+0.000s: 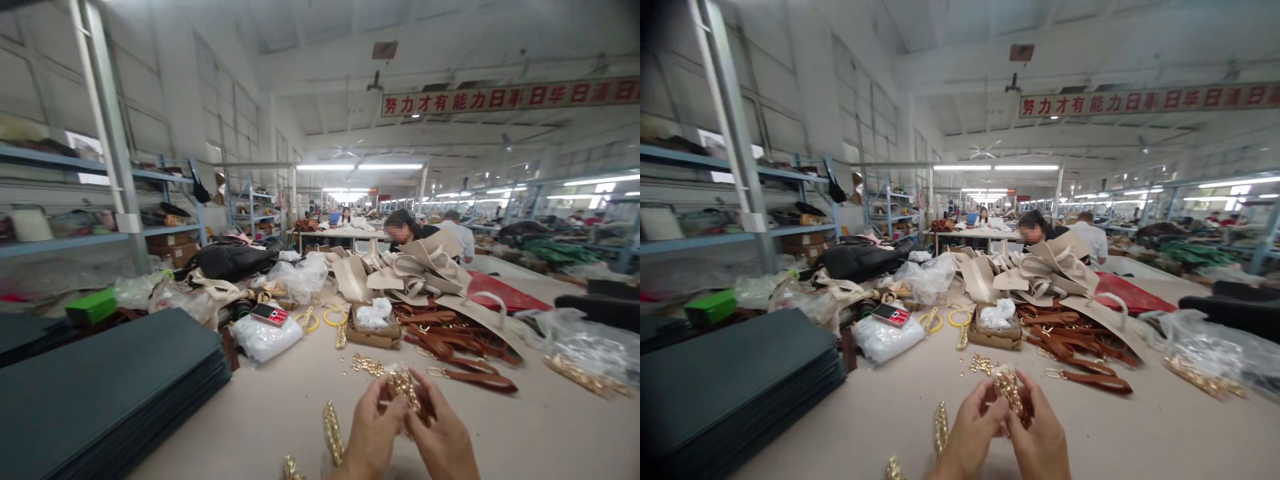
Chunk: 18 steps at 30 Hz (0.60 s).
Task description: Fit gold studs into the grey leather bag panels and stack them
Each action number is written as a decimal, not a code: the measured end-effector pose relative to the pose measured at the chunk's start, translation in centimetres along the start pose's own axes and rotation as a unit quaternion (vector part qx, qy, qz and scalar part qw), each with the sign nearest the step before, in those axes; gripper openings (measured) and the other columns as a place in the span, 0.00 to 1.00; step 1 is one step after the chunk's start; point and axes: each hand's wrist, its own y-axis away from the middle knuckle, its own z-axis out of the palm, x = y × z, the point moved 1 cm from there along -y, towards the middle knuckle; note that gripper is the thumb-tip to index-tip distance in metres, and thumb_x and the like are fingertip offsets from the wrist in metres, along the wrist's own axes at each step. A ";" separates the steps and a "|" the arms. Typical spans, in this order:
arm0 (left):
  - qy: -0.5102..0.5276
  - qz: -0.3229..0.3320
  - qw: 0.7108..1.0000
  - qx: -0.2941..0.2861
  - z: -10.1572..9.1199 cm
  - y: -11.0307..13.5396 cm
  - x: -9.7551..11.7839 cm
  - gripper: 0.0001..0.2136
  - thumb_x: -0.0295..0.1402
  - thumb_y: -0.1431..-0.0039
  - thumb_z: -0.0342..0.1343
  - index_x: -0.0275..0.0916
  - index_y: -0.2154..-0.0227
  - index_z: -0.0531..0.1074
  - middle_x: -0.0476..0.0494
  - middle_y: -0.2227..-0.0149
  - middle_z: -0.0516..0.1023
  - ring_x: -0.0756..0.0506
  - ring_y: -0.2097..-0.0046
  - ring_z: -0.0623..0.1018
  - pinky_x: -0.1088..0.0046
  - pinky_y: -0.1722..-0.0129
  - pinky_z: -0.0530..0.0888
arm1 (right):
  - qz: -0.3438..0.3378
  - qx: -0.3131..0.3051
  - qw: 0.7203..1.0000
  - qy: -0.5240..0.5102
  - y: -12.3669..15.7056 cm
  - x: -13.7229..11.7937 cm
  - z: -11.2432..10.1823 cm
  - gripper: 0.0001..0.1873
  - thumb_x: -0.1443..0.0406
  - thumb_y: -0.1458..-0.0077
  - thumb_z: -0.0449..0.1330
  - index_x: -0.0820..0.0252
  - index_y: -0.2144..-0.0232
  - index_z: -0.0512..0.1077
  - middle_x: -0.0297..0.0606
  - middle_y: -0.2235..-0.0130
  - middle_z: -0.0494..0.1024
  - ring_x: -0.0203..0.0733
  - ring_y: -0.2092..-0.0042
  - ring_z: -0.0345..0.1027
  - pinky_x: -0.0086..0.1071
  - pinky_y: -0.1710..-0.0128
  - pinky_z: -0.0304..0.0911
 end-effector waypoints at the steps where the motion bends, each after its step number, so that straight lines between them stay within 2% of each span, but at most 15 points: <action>1: 0.010 0.014 1.000 0.004 0.1 -0.5 -0.1 0.21 0.46 0.46 0.58 0.35 0.56 0.73 0.39 0.61 0.78 0.43 0.63 0.76 0.70 0.65 0.71 | -0.009 0.000 1.000 -0.004 0.0 -0.1 0.6 0.36 0.50 0.56 0.66 0.56 0.46 0.67 0.40 0.57 0.78 0.45 0.62 0.72 0.31 0.67 0.70; 3: 0.021 0.040 0.999 0.018 -0.1 -1.3 -0.2 0.18 0.46 0.43 0.56 0.35 0.60 0.72 0.42 0.64 0.77 0.45 0.63 0.74 0.70 0.63 0.70 | -0.008 -0.011 0.999 -0.038 -0.3 0.0 1.4 0.36 0.50 0.58 0.67 0.57 0.47 0.68 0.41 0.57 0.77 0.46 0.61 0.72 0.32 0.68 0.70; 5: 0.022 0.051 0.998 0.018 -0.7 -1.8 -0.2 0.17 0.46 0.41 0.55 0.35 0.63 0.72 0.44 0.66 0.75 0.45 0.63 0.73 0.71 0.62 0.69 | 0.016 -0.017 0.996 -0.091 -0.9 0.4 1.6 0.39 0.49 0.59 0.68 0.58 0.47 0.67 0.42 0.57 0.77 0.41 0.68 0.70 0.31 0.72 0.68; 7: 0.017 0.048 0.999 0.005 -1.2 -2.2 -0.2 0.18 0.47 0.39 0.53 0.35 0.64 0.71 0.45 0.68 0.75 0.46 0.65 0.72 0.72 0.64 0.68 | 0.054 -0.007 0.990 -0.129 -1.8 0.8 1.4 0.40 0.48 0.57 0.68 0.60 0.46 0.66 0.41 0.59 0.76 0.35 0.75 0.64 0.30 0.77 0.63; 9: 0.002 0.043 0.999 -0.010 -1.7 -2.6 0.0 0.18 0.48 0.38 0.51 0.35 0.65 0.70 0.47 0.70 0.73 0.47 0.68 0.71 0.73 0.67 0.67 | 0.080 -0.026 0.988 -0.130 -2.7 0.8 1.1 0.36 0.48 0.55 0.67 0.61 0.48 0.69 0.37 0.65 0.75 0.32 0.77 0.58 0.28 0.79 0.57; 12: -0.027 0.055 0.998 -0.023 -2.1 -3.2 0.6 0.17 0.47 0.37 0.52 0.36 0.66 0.70 0.49 0.70 0.72 0.48 0.67 0.70 0.74 0.67 0.66 | 0.051 -0.119 0.987 -0.097 -4.1 0.2 1.0 0.22 0.49 0.53 0.67 0.63 0.68 0.76 0.33 0.75 0.70 0.34 0.75 0.58 0.27 0.76 0.56; 14: -0.037 0.069 0.996 -0.032 -2.4 -3.5 0.9 0.15 0.46 0.37 0.53 0.37 0.62 0.70 0.49 0.67 0.73 0.48 0.64 0.71 0.74 0.63 0.67 | 0.016 -0.134 0.988 -0.073 -4.9 -0.2 1.1 0.21 0.49 0.53 0.67 0.62 0.77 0.73 0.33 0.77 0.68 0.35 0.73 0.58 0.27 0.75 0.57; 16: -0.050 0.079 0.995 -0.030 -2.6 -3.8 0.9 0.15 0.46 0.37 0.52 0.39 0.57 0.68 0.49 0.65 0.74 0.47 0.63 0.72 0.73 0.62 0.68 | -0.004 -0.110 0.992 -0.056 -5.3 -0.4 1.2 0.20 0.50 0.53 0.67 0.62 0.76 0.73 0.32 0.77 0.67 0.35 0.73 0.58 0.27 0.74 0.58; 18: -0.065 0.080 0.995 -0.016 -2.9 -4.1 0.8 0.15 0.46 0.36 0.51 0.39 0.57 0.68 0.49 0.66 0.73 0.47 0.65 0.71 0.73 0.64 0.67 | -0.011 -0.107 0.993 -0.046 -5.4 -0.2 1.6 0.19 0.50 0.52 0.66 0.61 0.72 0.75 0.32 0.77 0.68 0.35 0.73 0.59 0.28 0.74 0.59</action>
